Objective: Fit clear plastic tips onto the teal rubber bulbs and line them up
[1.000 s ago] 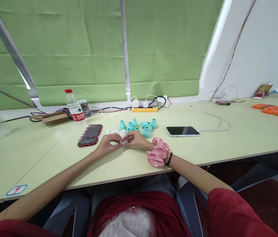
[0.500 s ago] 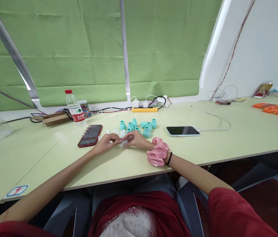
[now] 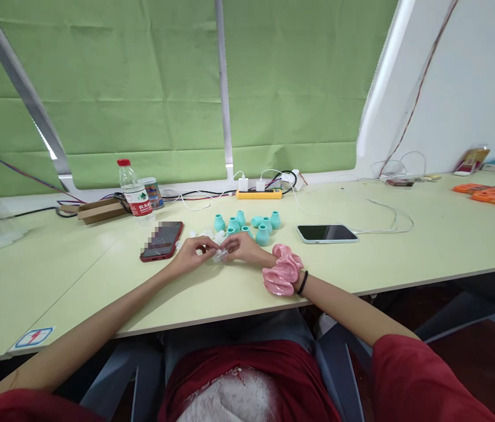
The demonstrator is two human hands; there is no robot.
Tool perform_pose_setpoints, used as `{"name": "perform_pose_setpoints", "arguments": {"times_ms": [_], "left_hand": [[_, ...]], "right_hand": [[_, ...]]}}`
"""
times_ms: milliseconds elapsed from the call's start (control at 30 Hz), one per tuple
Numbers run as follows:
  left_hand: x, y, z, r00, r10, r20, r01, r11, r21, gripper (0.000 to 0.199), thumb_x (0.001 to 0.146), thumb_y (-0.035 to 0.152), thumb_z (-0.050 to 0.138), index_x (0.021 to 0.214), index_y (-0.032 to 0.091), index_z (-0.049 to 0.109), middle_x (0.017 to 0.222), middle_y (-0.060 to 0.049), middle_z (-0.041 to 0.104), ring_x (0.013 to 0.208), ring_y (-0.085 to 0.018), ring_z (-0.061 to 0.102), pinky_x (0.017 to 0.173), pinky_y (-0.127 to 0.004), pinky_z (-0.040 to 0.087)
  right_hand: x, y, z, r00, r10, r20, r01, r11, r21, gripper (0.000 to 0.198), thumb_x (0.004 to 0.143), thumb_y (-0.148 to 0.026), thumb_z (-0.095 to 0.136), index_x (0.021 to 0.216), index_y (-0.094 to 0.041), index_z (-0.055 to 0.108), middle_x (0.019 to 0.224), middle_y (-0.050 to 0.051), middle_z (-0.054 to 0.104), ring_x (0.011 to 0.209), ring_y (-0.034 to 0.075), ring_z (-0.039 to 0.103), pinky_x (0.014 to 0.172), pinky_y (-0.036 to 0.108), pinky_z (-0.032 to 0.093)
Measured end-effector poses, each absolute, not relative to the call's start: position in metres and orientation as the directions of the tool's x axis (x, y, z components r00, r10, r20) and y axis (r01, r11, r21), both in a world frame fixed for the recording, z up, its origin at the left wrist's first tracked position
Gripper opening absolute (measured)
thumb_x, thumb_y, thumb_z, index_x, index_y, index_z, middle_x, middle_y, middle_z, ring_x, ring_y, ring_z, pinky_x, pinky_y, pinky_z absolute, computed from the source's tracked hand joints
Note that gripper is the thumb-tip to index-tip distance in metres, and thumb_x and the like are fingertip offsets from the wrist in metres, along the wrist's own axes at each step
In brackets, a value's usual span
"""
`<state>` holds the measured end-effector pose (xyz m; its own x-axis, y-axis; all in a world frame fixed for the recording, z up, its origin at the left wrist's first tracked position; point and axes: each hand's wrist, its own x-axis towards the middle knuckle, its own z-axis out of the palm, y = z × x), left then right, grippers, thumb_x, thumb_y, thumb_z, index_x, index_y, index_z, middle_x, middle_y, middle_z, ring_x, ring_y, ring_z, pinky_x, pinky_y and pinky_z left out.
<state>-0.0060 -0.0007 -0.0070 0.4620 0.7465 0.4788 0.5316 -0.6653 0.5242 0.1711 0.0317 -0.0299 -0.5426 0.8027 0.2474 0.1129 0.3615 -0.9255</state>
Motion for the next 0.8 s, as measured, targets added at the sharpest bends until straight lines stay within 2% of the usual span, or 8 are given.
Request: {"name": "perform_pose_setpoints", "arguments": {"times_ms": [100,233,533,733,800], "left_hand": [[-0.0066,-0.0029,-0.0055,0.505,0.677,0.535,0.548,-0.731,0.408,0.019,0.067,0.016,0.049,0.079,0.016,0.064,0.068,-0.003,0.06,0.063,-0.012,0.051,0.058,-0.023,0.041],[-0.0078,-0.0034,-0.0061,0.537,0.61,0.582,0.559,-0.775,0.295,0.016,0.07,0.024,0.051,0.077,0.016,0.063,0.066,-0.003,0.059,0.066,-0.013,0.05,0.064,-0.026,0.041],[-0.008,-0.0008,-0.0086,0.514,0.625,0.587,0.541,-0.768,0.344,0.018,0.071,0.025,0.052,0.081,0.019,0.065,0.069,-0.004,0.06,0.065,-0.013,0.051,0.06,-0.025,0.041],[-0.012,0.0034,-0.0126,0.585,0.504,0.635,0.567,-0.814,0.124,0.022,0.073,0.024,0.049,0.088,0.02,0.065,0.073,-0.006,0.057,0.071,-0.015,0.05,0.063,-0.028,0.042],[-0.0122,0.0037,-0.0127,0.598,0.495,0.63,0.579,-0.811,0.087,0.022,0.075,0.023,0.047,0.087,0.019,0.065,0.072,-0.007,0.057,0.072,-0.015,0.049,0.062,-0.027,0.042]], "right_hand": [[0.171,0.0309,-0.0288,-0.534,0.811,0.24,0.122,0.355,-0.927,0.034,0.044,-0.019,0.071,0.076,-0.011,0.061,0.072,0.003,0.062,0.067,0.015,0.059,0.067,0.028,0.047],[0.1714,0.0309,-0.0282,-0.539,0.811,0.227,0.131,0.347,-0.929,0.032,0.045,-0.022,0.071,0.075,-0.016,0.062,0.071,0.003,0.063,0.068,0.016,0.059,0.067,0.029,0.047],[0.1716,0.0312,-0.0285,-0.535,0.818,0.213,0.114,0.319,-0.941,0.034,0.045,-0.019,0.071,0.076,-0.012,0.061,0.069,0.002,0.062,0.067,0.014,0.059,0.067,0.028,0.047],[0.1714,0.031,-0.0272,-0.532,0.829,0.17,0.108,0.266,-0.958,0.035,0.045,-0.02,0.071,0.076,-0.012,0.06,0.067,0.002,0.062,0.065,0.014,0.059,0.067,0.029,0.047],[0.1711,0.0304,-0.0265,-0.523,0.837,0.163,0.105,0.253,-0.962,0.034,0.044,-0.019,0.072,0.076,-0.012,0.06,0.068,0.002,0.062,0.065,0.014,0.058,0.066,0.028,0.047]]}}
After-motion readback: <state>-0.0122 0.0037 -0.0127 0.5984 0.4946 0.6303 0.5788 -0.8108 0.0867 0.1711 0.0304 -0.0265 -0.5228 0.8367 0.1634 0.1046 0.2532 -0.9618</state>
